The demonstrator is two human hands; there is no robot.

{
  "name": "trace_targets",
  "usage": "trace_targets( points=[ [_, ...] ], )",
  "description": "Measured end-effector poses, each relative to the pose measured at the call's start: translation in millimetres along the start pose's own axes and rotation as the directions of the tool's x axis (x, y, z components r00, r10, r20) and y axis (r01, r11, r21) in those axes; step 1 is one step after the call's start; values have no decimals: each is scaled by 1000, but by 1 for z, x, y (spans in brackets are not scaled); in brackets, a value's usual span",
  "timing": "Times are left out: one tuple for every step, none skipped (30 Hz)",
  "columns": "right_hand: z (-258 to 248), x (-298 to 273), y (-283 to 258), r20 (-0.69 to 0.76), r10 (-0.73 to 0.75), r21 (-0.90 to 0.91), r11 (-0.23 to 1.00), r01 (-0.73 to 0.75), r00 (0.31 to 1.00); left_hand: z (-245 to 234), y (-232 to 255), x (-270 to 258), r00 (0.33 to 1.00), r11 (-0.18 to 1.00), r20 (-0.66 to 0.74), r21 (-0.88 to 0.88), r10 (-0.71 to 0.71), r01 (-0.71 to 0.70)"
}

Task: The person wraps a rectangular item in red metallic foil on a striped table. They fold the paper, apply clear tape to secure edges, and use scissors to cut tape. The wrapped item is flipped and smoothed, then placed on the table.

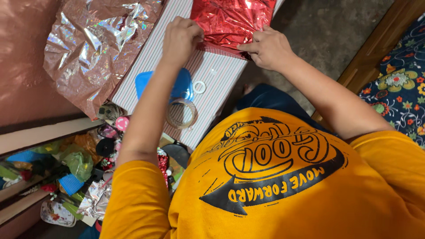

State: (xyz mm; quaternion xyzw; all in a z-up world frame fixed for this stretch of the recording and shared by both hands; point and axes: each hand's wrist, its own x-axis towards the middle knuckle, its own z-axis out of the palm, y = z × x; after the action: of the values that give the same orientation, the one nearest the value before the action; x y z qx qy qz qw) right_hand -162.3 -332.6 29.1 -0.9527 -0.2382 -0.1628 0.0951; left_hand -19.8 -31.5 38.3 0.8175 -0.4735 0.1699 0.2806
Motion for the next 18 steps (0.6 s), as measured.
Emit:
trace_targets(
  points=[
    [0, 2, 2, 1, -7, 6, 1000, 7, 1000, 1, 7, -1, 994, 995, -49, 18, -93, 94],
    [-1, 2, 3, 4, -16, 15, 1000, 16, 1000, 4, 16, -3, 977, 981, -99, 32, -187, 191],
    [-1, 2, 4, 7, -26, 24, 999, 26, 1000, 8, 23, -4, 949, 957, -151, 41, -278, 287],
    [-1, 4, 6, 20, -31, 36, 999, 30, 999, 14, 31, -4, 912, 928, -198, 21, -360, 371],
    [-2, 5, 7, 32, -36, 47, 998, 34, 999, 21, 39, -6, 865, 893, -245, -3, -437, 450],
    [-3, 8, 9, 44, -46, 57, 997, 43, 998, 28, 45, -6, 809, 851, -295, -32, -509, 524],
    [-5, 10, 9, 60, -43, 70, 997, 39, 997, 35, 50, -6, 724, 780, -312, -103, -615, 617],
    [-6, 12, 11, 78, -45, 84, 996, 38, 996, 45, 56, -6, 624, 692, -322, -178, -712, 699],
    [-8, 14, 13, 97, -47, 98, 995, 37, 994, 55, 61, -5, 512, 594, -321, -255, -797, 763],
    [-9, 17, 15, 120, -47, 134, 990, 31, 992, 66, 65, -4, 397, 501, -332, -340, -856, 796],
    [-11, 20, 17, 144, -49, 170, 985, 24, 988, 76, 68, -2, 277, 405, -332, -425, -902, 810],
    [-11, 22, 19, 170, -52, 203, 979, 17, 984, 86, 70, -1, 152, 305, -319, -510, -935, 804],
    [-11, 24, 20, 180, -75, 226, 974, 33, 981, 95, 71, -1, 115, 314, -378, -522, -919, 793],
    [-11, 25, 23, 193, -96, 246, 968, 47, 977, 105, 72, 0, 76, 324, -432, -535, -898, 780],
    [-11, 26, 26, 205, -118, 266, 962, 61, 972, 115, 73, 2, 36, 334, -485, -546, -874, 768],
    [-12, 29, 31, 210, -163, 263, 959, 105, 964, 124, 73, 6, -18, 318, -524, -545, -852, 776],
    [-13, 31, 35, 214, -207, 260, 954, 148, 955, 132, 73, 10, -72, 301, -560, -543, -825, 784],
    [-13, 33, 38, 215, -253, 262, 945, 194, 943, 139, 74, 13, -123, 284, -599, -539, -791, 793]
  ],
)
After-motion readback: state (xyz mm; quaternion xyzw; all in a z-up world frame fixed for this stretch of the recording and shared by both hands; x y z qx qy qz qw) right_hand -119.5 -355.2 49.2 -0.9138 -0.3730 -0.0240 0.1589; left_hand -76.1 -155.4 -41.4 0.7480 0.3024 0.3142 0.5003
